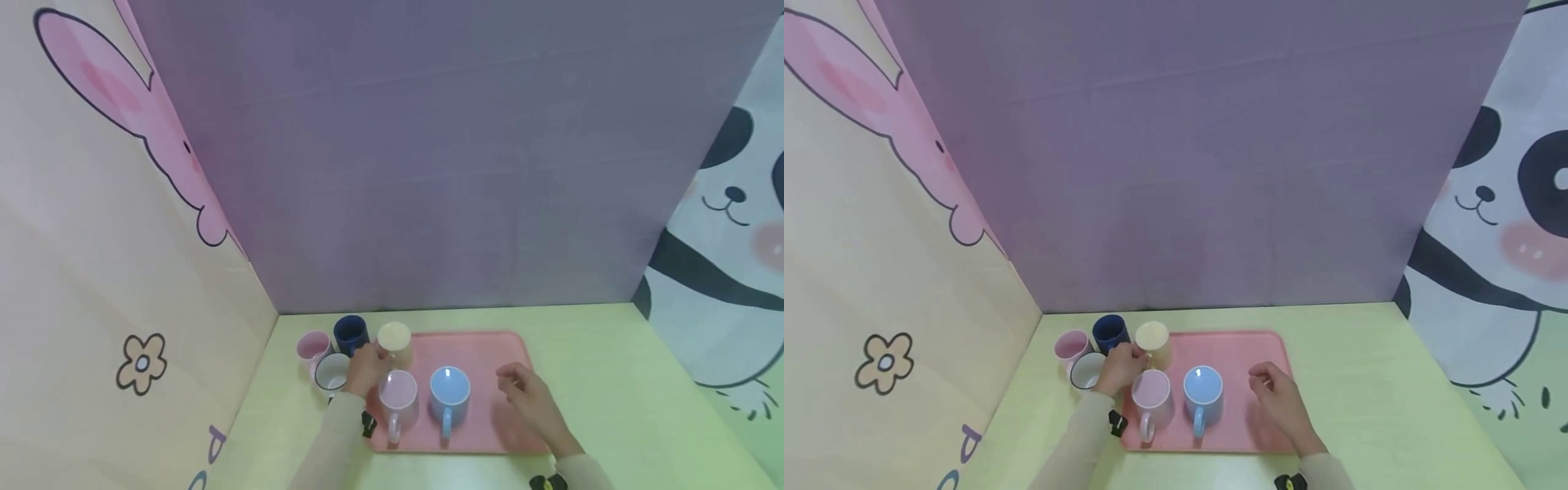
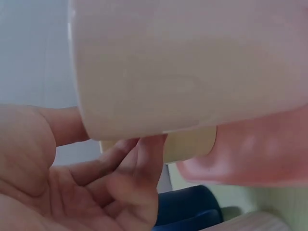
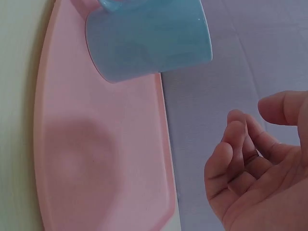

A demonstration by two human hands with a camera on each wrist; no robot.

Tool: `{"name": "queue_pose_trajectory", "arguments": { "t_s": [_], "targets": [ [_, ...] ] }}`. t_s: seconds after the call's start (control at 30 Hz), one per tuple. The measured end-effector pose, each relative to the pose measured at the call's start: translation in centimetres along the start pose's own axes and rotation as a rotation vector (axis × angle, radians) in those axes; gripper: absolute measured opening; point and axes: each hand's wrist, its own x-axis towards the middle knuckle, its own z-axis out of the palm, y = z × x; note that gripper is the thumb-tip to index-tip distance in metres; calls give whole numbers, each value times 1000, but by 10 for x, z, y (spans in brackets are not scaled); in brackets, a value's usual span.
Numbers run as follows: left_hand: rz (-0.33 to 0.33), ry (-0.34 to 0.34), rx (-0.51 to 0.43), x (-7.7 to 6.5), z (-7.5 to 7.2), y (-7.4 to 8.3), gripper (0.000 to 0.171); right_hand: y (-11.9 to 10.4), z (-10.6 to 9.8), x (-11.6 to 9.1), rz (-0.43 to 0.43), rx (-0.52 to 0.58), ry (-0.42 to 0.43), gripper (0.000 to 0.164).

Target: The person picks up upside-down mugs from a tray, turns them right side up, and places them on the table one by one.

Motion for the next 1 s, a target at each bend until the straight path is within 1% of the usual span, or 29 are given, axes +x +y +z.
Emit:
{"name": "queue_pose_trajectory", "arguments": {
  "t_s": [0.1,0.17,0.23,0.33,0.43,0.53,0.6,0.73,0.9,1.0],
  "targets": [
    [11,-62,-41,3,0,-2,18,0,1,4,-7,-12,-2,22],
    [17,-88,-63,4,2,-3,19,0,1,6,-5,-18,-8,21],
    [21,-100,-76,6,4,-5,19,-1,1,7,1,-25,-17,21],
    [17,-104,-92,8,7,-7,20,-3,2,9,12,-34,-22,21],
    [-3,-106,-117,8,9,-7,24,-4,3,11,15,-36,-22,22],
    [-29,-114,-161,7,10,-6,29,-5,3,12,15,-27,-21,21],
    [-32,-117,-194,6,10,-5,31,-5,3,11,21,-24,-23,22],
    [-41,-130,-246,6,11,-7,30,-7,1,11,28,-27,-25,22],
    [-75,-103,-294,8,9,-8,19,-11,-3,9,28,-28,-31,22],
    [-93,-84,-361,7,9,-7,25,-13,-5,8,28,-26,-30,22]
  ]
}}
